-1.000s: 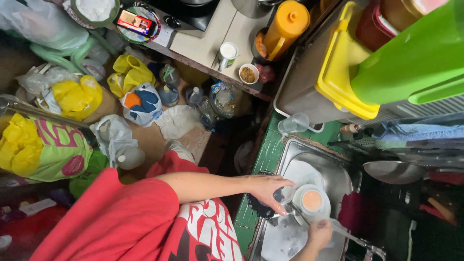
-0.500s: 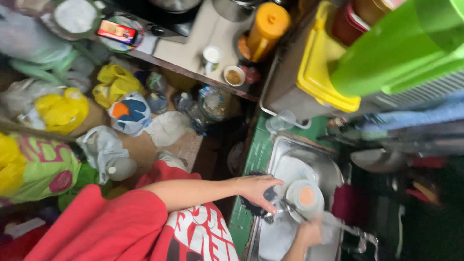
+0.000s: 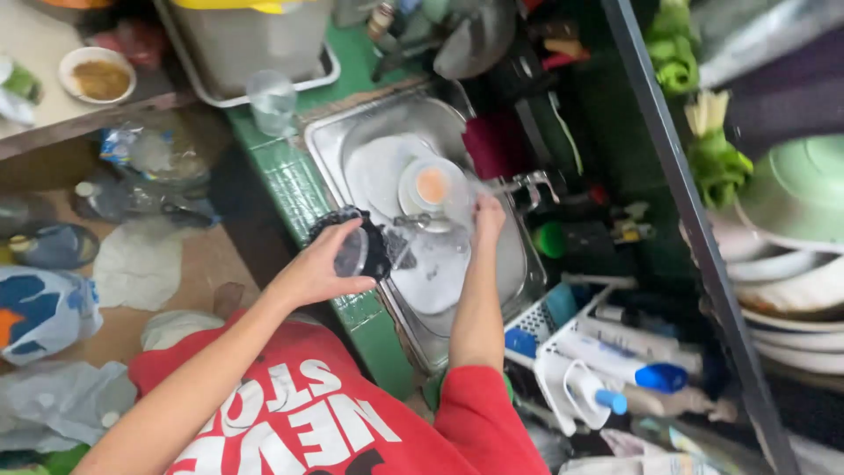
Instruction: The person is washing dishes in a sink using a sponge and soap, then rinsing them and placing them in a rack.
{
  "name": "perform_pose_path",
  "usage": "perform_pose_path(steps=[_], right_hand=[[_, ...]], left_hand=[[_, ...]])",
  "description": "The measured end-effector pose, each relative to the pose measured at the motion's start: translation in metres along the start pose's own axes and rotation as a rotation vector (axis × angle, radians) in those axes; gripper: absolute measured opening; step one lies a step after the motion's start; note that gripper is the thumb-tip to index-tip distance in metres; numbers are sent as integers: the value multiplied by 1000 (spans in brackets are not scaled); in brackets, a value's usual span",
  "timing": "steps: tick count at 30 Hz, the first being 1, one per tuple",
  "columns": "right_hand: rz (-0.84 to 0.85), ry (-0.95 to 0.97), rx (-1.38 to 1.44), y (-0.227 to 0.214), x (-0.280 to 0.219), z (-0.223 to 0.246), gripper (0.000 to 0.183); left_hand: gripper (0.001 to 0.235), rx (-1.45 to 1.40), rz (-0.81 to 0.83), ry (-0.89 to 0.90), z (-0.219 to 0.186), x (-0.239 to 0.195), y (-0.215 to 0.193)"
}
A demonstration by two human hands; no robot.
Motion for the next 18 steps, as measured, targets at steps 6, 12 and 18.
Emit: perform_pose_path(steps=[6, 12, 18], right_hand=[[86, 692, 1007, 13, -45, 47, 34], [204, 675, 996, 24, -56, 37, 21], [369, -402, -492, 46, -79, 72, 23]], left_hand=[[116, 34, 70, -153, -8, -8, 0], [115, 49, 73, -156, -15, -9, -6], [113, 69, 99, -181, -15, -9, -7]])
Point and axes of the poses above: each hand's wrist, its own x-axis towards the middle knuckle, its own y-axis out of the palm, z = x × y, the point moved 8 cm from there along x, towards the middle knuckle, and after that the axes turned 3 degrees about y, right-handed, at the moved point
